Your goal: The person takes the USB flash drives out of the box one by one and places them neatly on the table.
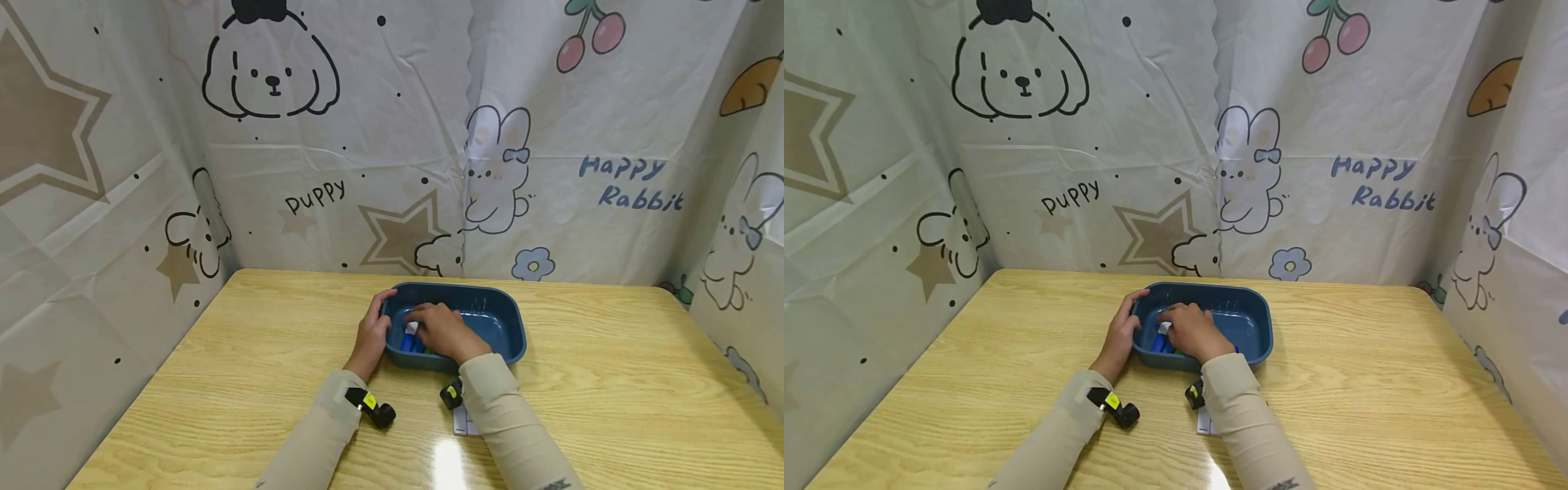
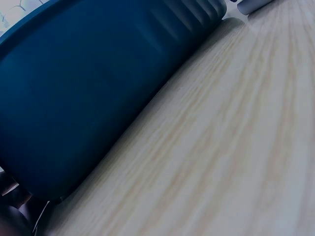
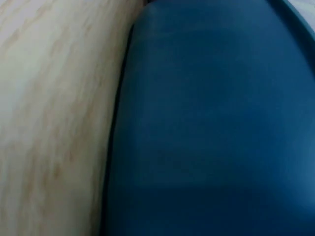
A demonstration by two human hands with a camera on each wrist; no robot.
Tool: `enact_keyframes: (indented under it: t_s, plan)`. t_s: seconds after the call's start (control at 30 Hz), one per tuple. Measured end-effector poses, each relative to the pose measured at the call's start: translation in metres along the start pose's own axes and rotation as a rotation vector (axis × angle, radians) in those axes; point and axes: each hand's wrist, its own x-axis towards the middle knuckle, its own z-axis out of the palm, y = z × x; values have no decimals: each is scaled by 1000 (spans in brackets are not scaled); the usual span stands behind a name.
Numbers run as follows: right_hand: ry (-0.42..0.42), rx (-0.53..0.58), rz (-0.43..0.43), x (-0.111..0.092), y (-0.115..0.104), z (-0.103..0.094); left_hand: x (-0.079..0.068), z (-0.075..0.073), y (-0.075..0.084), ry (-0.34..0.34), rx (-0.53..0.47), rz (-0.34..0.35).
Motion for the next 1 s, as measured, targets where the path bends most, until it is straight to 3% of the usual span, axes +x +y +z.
enact_keyframes:
  t_s: [0.13,0.67,1.0]
  plan:
    - [-33,-16,14,-1,0,1,0,1,0,6,7,-5]
    - [35,-33,228,-5,1,0,1,2,-3,8,5,-21]
    - [77,-59,366,-7,0,-4,1,0,0,-42,-10,-46]
